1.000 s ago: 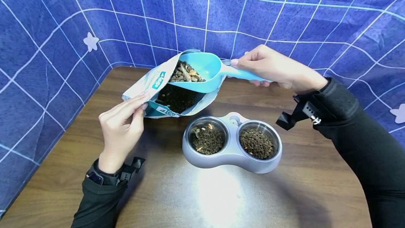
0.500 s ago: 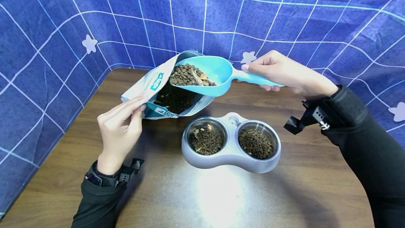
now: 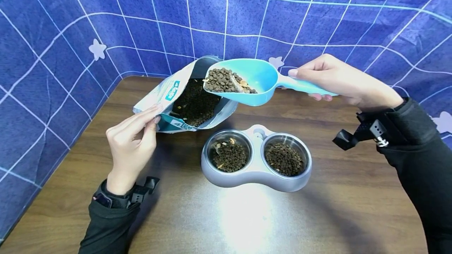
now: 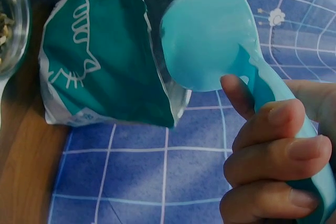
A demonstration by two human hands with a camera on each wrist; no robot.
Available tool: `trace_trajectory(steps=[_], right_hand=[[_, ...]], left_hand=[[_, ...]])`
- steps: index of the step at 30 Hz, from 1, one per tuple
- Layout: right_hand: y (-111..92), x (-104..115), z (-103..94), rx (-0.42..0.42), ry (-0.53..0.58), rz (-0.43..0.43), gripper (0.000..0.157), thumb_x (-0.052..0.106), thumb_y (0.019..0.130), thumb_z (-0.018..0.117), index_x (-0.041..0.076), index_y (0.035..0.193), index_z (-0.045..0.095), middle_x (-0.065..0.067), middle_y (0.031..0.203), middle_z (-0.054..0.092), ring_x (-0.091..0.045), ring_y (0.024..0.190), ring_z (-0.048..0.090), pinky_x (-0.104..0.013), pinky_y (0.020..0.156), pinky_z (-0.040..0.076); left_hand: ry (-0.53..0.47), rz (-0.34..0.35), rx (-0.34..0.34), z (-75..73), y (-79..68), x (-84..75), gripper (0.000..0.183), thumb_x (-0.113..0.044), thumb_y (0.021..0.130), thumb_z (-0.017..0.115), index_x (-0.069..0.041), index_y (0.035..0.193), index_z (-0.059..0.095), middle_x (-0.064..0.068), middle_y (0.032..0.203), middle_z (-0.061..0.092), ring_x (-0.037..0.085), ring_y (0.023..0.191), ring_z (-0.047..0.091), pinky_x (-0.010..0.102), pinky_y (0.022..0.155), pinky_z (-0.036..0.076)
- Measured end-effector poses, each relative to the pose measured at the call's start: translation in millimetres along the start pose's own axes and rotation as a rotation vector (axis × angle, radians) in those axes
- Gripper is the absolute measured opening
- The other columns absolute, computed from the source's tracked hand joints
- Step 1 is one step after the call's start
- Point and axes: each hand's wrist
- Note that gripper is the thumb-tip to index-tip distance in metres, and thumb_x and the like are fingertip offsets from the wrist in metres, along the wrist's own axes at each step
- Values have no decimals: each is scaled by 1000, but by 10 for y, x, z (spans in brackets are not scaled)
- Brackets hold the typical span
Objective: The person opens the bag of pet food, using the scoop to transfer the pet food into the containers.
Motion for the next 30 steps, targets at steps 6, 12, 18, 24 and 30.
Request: trace_trajectory(steps=[6,12,18,24,30], right_hand=[[-129,-50,-123,-30,17,29,42,33,99,52,2,72,62,-2,59,46,-13,42,35,-31,34,27],[-260,-167,-271,-29,7,48,36,30,100,48,4,88,70,-3,57,48,-14,42,36,-33,33,27],[-396,-362,-389,-43,-2,64,31,24,102,46,17,100,76,-3,57,51,-11,43,42,-30,32,31],[-513,-517,-457,-85,-22,100,30,22,101,47,19,91,75,0,55,49,-11,43,43,-29,33,34],[-613,-662,-502,-101,-41,122,31,22,101,47,23,88,75,1,54,49,-10,43,44,-30,33,36]], left_hand=[[-20,8,-8,5,8,16,13,3,81,65,7,90,74,14,94,72,30,88,69,27,88,50],[-30,2,-5,7,-3,9,13,5,80,66,7,90,74,16,94,71,29,89,69,27,88,50],[-36,13,-22,30,8,9,12,5,80,65,8,88,74,18,92,71,24,89,69,26,87,50],[-30,9,-22,29,12,6,13,1,82,65,7,89,74,16,93,71,16,92,68,26,88,50],[-16,-6,-6,18,-9,6,13,2,81,66,6,91,74,16,95,71,16,94,68,26,89,49]])
Point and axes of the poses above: each hand's wrist, its own y-axis towards the middle knuckle, its own z-axis out of the palm, x = y × z
